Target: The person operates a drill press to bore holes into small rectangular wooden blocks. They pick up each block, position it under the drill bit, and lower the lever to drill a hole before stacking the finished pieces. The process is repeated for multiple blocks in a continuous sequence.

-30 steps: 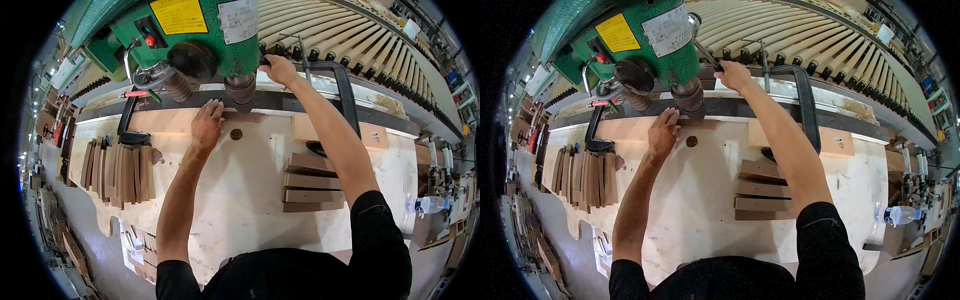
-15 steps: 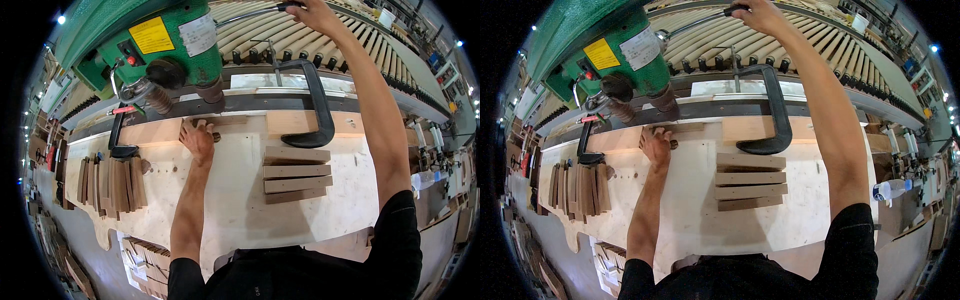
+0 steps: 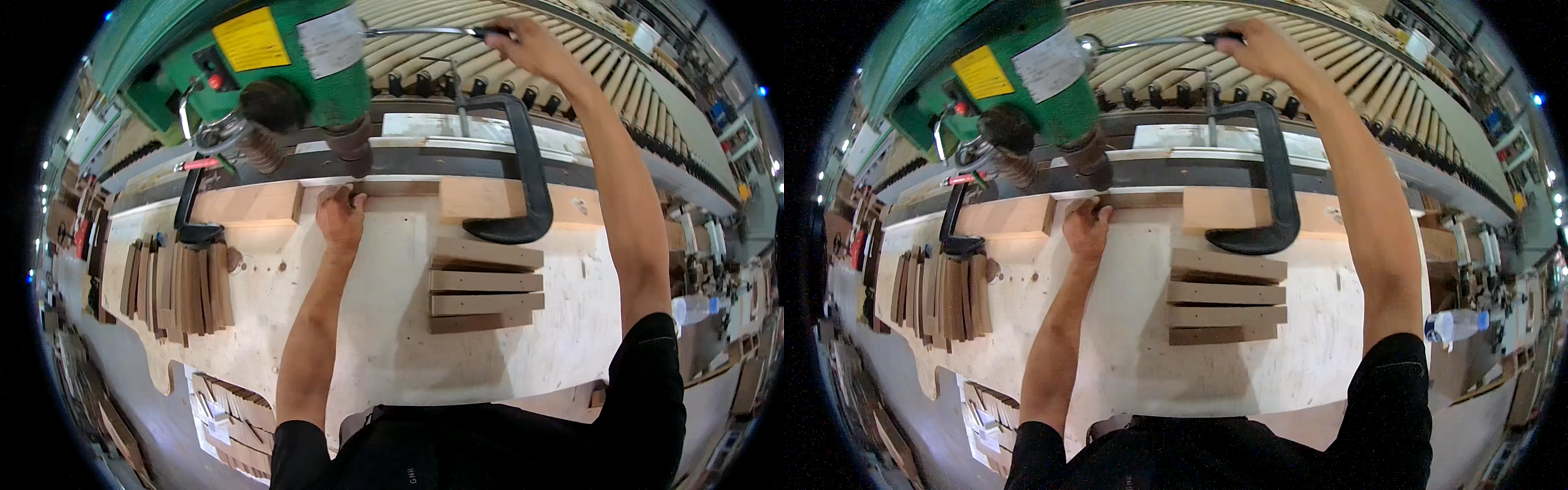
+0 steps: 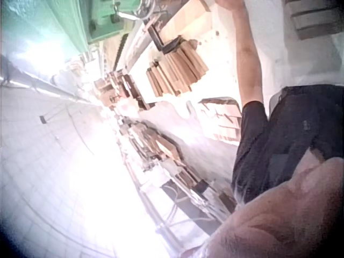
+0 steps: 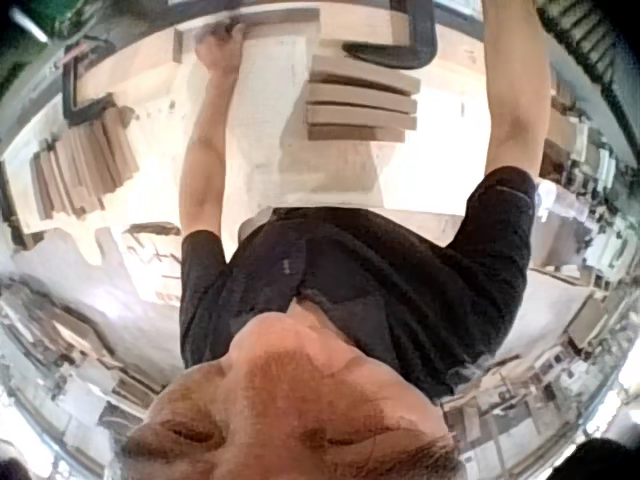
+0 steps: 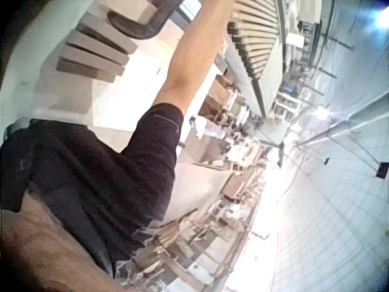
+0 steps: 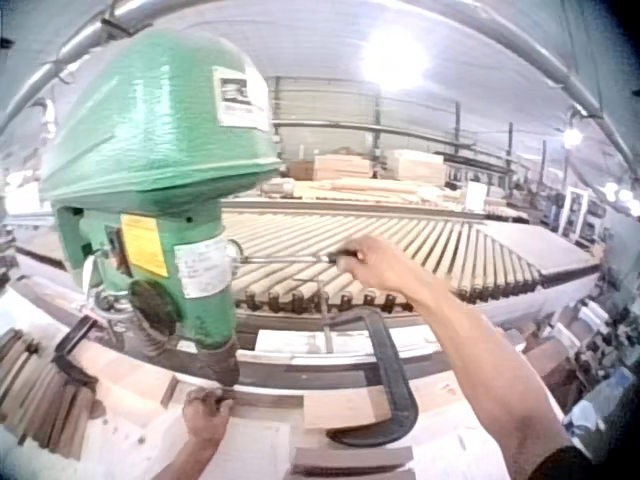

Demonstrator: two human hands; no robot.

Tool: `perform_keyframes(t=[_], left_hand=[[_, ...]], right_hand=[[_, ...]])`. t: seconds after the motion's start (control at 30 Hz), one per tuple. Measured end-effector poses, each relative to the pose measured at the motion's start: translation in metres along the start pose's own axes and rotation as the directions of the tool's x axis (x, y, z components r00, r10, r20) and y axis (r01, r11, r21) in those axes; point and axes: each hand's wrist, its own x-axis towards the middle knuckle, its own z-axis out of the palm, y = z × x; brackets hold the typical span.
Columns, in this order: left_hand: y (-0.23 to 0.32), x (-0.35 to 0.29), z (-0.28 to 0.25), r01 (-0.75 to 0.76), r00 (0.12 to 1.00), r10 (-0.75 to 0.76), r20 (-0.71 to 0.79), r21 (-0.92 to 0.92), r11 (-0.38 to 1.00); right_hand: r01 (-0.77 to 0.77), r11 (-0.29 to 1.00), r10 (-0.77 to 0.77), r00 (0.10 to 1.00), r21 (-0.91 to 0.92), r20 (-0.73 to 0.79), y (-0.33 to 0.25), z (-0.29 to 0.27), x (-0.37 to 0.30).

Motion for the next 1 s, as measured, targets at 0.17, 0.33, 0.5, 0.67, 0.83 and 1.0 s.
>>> perform_keyframes(t=[0.17, 0.33, 0.5, 0.67, 0.83, 1.0], left_hand=[[-0.012, 0.012, -0.007, 0.039, 0.997, -0.031, 0.074, -0.106, 0.994], [-0.014, 0.013, -0.012, -0.022, 0.997, 0.036, 0.071, -0.177, 0.984], [-0.014, 0.009, -0.005, 0.023, 0.996, 0.001, 0.095, -0.252, 0.968], [-0.017, 0.009, -0.013, 0.210, 0.967, -0.142, 0.213, -0.343, 0.915], [-0.028, 0.008, 0.008, 0.078, 0.982, -0.015, 0.188, -0.332, 0.940], [-0.041, 0.002, -0.027, -0.100, 0.955, 0.132, 0.267, -0.130, 0.986]], right_hand=[[-0.221, 0.974, 0.224, 0.931, -0.041, 0.290, -0.005, 0.067, -0.019], [-0.123, 0.991, 0.105, 0.958, 0.052, 0.266, -0.014, 0.163, -0.012], [-0.172, 0.983, 0.148, 0.949, 0.066, 0.278, -0.034, 0.222, 0.010], [-0.315, 0.942, 0.271, 0.918, 0.118, 0.290, -0.071, 0.230, 0.017], [-0.353, 0.936, 0.341, 0.902, -0.002, 0.265, -0.032, 0.175, -0.015], [-0.239, 0.960, 0.246, 0.969, 0.149, -0.034, -0.004, 0.060, -0.017]])
